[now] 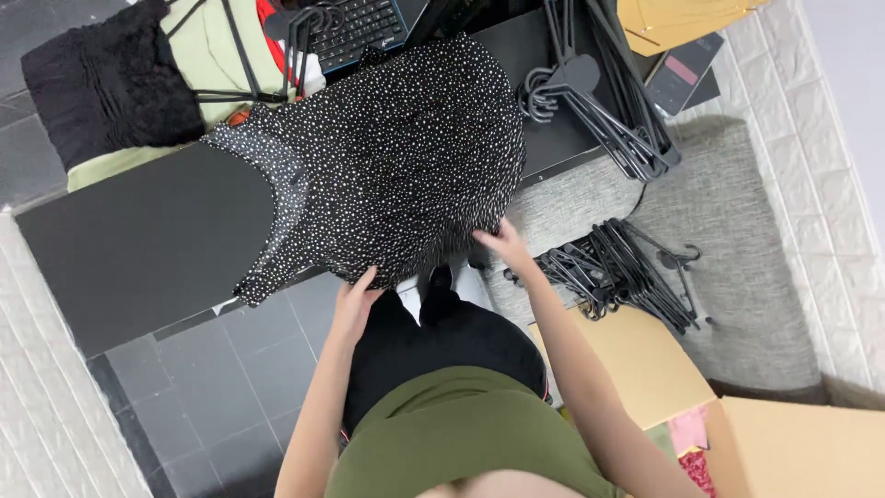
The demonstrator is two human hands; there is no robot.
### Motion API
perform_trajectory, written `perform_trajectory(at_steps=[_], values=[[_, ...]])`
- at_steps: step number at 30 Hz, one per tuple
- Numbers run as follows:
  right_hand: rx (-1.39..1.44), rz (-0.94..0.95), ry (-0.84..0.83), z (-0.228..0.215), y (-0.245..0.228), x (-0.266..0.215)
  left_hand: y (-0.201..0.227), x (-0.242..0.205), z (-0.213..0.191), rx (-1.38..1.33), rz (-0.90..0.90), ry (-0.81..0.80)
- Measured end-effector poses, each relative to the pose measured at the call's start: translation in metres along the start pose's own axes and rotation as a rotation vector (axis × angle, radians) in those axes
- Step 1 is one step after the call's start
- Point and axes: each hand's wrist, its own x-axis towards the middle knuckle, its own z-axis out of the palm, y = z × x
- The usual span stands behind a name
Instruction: Folding various clothing items and placing them into a cardboard box for packing
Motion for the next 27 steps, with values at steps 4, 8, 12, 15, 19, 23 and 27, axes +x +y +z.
perform_trajectory(at_steps=[4,8,12,15,19,23,27], values=[[-0.238,0.385,-0.223,0.025,-0.069,-0.037,-0.010,-0.016,-0.009,-0.299,0.015,-0.011],[-0.310,0.450,-0.379,0.025,-0.075,-0.057,-0.011,-0.019,-0.013,-0.206,0.159,0.040],[-0.326,0.542,-0.332,-0.001,-0.071,-0.075,0.008,-0.025,-0.055,0.475,0.601,0.406],[-0.244,0.496,-0.254,-0.017,-0.072,-0.081,0.028,-0.019,-0.100,1.085,0.877,0.723],[-0.124,0.395,-0.145,-0.020,-0.107,-0.086,0.044,-0.015,-0.156,1.438,0.785,0.656],[-0.170,0.464,0.125,-0.009,-0.167,-0.089,0.069,-0.023,-0.195,1.460,0.821,0.460],[0.131,0.225,0.051,-0.043,-0.127,-0.051,0.071,-0.007,-0.235,1.496,0.846,0.432]])
